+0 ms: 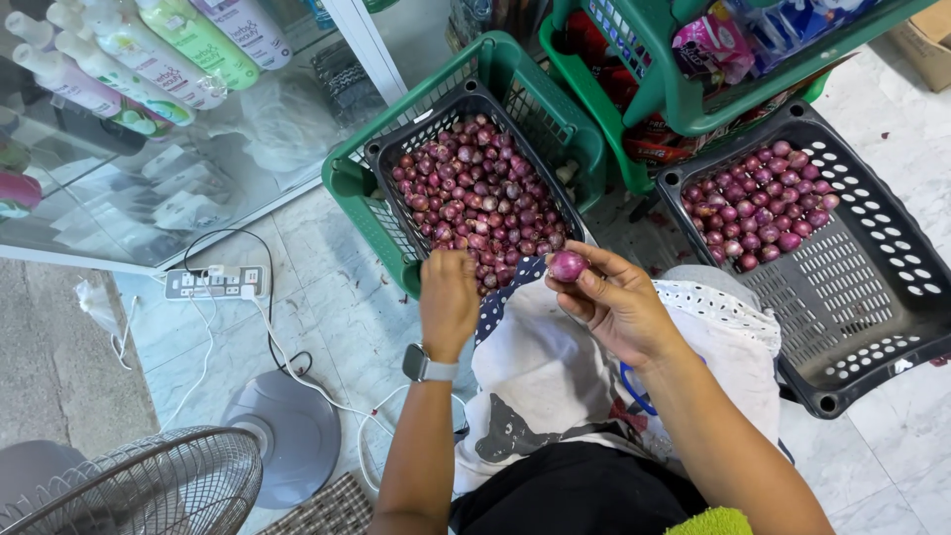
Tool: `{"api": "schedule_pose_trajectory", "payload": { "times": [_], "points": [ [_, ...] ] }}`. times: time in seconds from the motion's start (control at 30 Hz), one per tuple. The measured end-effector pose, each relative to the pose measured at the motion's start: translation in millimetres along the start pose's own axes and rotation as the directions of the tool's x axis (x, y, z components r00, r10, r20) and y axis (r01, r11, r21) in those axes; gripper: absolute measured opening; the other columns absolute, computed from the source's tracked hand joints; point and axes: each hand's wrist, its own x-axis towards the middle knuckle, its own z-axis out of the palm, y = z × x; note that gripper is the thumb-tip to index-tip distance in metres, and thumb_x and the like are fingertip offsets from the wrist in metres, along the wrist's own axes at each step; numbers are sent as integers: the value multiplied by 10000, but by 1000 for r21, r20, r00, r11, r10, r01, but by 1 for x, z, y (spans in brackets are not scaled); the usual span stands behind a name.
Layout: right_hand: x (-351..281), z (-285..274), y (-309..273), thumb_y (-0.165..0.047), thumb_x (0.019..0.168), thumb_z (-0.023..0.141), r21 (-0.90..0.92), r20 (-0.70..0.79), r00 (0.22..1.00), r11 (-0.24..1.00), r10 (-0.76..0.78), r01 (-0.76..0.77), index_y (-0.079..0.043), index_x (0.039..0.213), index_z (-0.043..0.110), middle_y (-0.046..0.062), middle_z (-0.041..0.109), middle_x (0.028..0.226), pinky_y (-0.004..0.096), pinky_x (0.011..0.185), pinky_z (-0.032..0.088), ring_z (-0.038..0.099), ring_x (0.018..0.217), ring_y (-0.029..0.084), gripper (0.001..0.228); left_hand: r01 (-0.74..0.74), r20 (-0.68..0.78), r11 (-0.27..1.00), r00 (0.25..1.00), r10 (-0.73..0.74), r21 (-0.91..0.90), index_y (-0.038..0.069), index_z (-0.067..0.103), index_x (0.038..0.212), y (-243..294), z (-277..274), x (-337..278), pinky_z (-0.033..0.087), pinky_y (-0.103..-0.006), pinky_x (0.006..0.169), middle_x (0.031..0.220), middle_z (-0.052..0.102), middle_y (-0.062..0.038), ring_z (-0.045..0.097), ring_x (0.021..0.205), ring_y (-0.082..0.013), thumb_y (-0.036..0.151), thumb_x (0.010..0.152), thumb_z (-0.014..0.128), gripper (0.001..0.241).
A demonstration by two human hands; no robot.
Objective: Trim or peel small red onions using scissors and hands.
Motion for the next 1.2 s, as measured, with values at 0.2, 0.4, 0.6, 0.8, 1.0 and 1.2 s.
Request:
{"api": "schedule_pose_trajectory", "payload": {
  "times": [0.2, 0.4, 0.6, 0.8, 1.0, 1.2],
  "points": [
    [-3, -8, 9, -3, 907, 661, -39, 61, 998, 999, -25, 27, -33, 1334, 616, 173, 679, 1310, 380, 937, 623, 710, 1135, 285, 431, 71, 82, 997, 994, -74, 39, 71, 724, 1107, -24, 1, -10, 489, -426, 913, 1126, 653, -150, 608, 1051, -348, 145, 923, 701, 200],
    [-1, -1, 16, -97, 934, 688, -27, 43, 999, 999, -25, 26, -24, 1314, 637, 133, 719, 1193, 391, 913, 630, 726, 1041, 225, 390, -44, 92, 735, 985, 144, -677, 63, 711, 1223, 91, -55, 4, 566, -262, 853, 1163, 664, -103, 684, 986, -199, 82, 863, 822, 377],
    [-6, 2, 17, -139, 942, 683, -14, -49, 999, 1000, 14, -15, -10, 1238, 664, 91, 744, 1071, 354, 850, 637, 740, 914, 166, 323, -251, -50, 821, 963, 264, -513, 67, 762, 1152, 113, -64, 6, 550, -303, 773, 1008, 673, -58, 673, 895, -195, 118, 799, 877, 374],
    [2, -17, 33, -197, 989, 697, -48, 2, 999, 998, -34, 34, -5, 1116, 672, 90, 727, 1024, 312, 806, 636, 730, 880, 162, 232, -348, -160, 838, 937, 309, -420, 65, 764, 1063, 123, -69, 5, 545, -318, 724, 946, 693, -51, 668, 848, -205, 73, 890, 812, 179],
    [2, 4, 32, -276, 968, 671, 138, -11, 995, 985, 104, -101, -12, 1146, 660, 130, 737, 1070, 287, 776, 634, 755, 963, 218, 319, -334, -193, 896, 938, 287, -292, 51, 665, 1023, 100, -46, 3, 525, -397, 799, 1009, 643, -86, 639, 928, -275, 70, 971, 736, 90],
    [3, 13, 25, -216, 916, 700, 267, 46, 992, 956, 116, -124, -41, 1170, 635, 110, 735, 1170, 261, 805, 626, 727, 1067, 204, 315, -183, -100, 889, 983, 155, -419, 71, 712, 1150, 106, -62, 4, 564, -337, 804, 1059, 668, -90, 681, 960, -233, 103, 937, 776, 225]
  ]
}}
